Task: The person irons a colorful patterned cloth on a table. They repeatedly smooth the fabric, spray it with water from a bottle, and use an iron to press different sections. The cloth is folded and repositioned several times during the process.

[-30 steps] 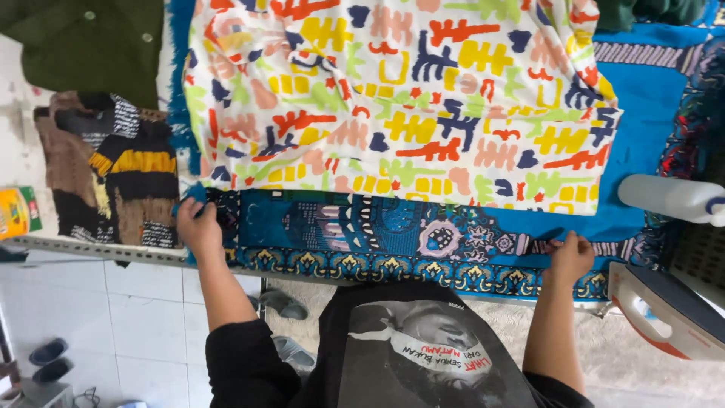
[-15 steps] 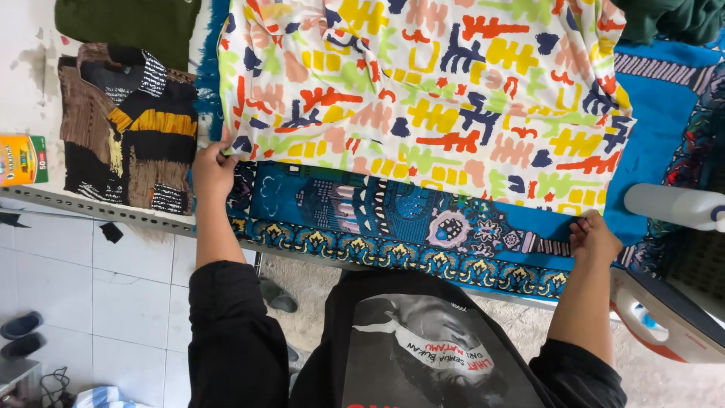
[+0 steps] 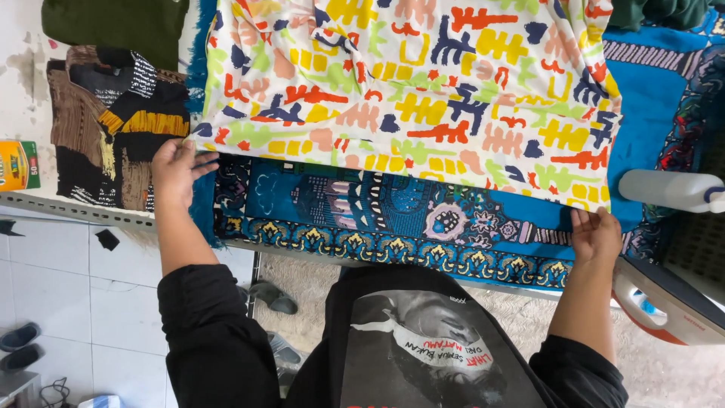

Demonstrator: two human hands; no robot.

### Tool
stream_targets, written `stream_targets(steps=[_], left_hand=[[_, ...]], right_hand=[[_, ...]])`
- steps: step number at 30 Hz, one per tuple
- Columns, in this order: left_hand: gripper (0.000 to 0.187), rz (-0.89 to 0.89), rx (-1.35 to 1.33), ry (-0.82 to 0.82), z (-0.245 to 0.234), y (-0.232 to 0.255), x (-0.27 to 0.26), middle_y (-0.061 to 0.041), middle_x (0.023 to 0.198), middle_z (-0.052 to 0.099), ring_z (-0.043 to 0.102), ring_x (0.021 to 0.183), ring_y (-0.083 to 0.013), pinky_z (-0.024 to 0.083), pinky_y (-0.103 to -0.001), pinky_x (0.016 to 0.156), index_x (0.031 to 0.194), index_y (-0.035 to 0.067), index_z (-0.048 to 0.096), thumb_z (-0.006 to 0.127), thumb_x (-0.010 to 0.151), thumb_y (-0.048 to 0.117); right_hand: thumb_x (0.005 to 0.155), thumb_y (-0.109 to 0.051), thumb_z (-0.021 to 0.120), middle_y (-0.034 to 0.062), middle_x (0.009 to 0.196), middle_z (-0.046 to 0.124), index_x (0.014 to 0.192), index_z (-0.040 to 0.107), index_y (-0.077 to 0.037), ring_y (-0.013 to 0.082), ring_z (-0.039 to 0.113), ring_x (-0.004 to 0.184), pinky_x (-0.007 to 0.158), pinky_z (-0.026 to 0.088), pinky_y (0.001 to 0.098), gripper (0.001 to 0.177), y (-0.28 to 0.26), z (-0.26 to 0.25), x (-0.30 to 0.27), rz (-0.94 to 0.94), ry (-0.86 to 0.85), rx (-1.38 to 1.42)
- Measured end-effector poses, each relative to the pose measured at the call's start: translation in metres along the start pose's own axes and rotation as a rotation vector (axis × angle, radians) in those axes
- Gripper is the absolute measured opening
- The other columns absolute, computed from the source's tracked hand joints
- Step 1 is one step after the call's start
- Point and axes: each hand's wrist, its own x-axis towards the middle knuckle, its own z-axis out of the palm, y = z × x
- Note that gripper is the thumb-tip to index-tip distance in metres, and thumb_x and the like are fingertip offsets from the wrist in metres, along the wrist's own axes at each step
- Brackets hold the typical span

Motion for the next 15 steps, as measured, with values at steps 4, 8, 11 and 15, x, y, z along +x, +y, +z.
stream_targets(steps=[4,8,11,15], left_hand=[[0.013,0.006,-0.084,0.012,-0.005,-0.011,-0.008,-0.015,0.125,0.069,0.075,0.112,-0.0265,0.067,-0.040,0.100,0.104,0.005,0.055,0.054,0.107,0.018],[0.013,0.017,-0.174,0.156,-0.020,-0.026,-0.032,-0.017,0.119,0.070,0.077,0.106,-0.0257,0.071,-0.037,0.095,0.106,0.003,0.054,0.059,0.105,0.016],[0.015,0.023,-0.187,0.239,-0.034,-0.038,-0.063,-0.018,0.122,0.069,0.077,0.111,-0.0277,0.073,-0.035,0.091,0.103,0.006,0.050,0.061,0.105,0.016],[0.020,0.028,-0.199,0.413,-0.069,-0.108,-0.063,-0.016,0.117,0.070,0.079,0.106,-0.0273,0.075,-0.030,0.080,0.104,0.010,0.051,0.070,0.102,0.017]], right_hand=[[0.098,-0.017,0.066,0.0107,0.126,0.081,0.114,0.055,-0.013,0.0214,0.082,0.118,0.095,0.071,0.0340,0.020,0.012,-0.017,0.003,-0.011,-0.011,0.072],[0.099,-0.013,0.064,0.0125,0.129,0.078,0.116,0.052,-0.012,0.0219,0.080,0.121,0.100,0.069,0.0346,0.021,0.027,-0.044,-0.005,-0.024,-0.052,0.098],[0.099,-0.012,0.064,0.0117,0.128,0.078,0.120,0.052,-0.010,0.0198,0.080,0.118,0.096,0.070,0.0319,0.024,0.029,-0.054,-0.053,-0.017,-0.021,0.096],[0.102,-0.008,0.059,0.0170,0.130,0.074,0.108,0.044,-0.012,0.0231,0.079,0.117,0.095,0.069,0.0335,0.016,0.060,-0.108,-0.048,-0.029,-0.107,0.072]])
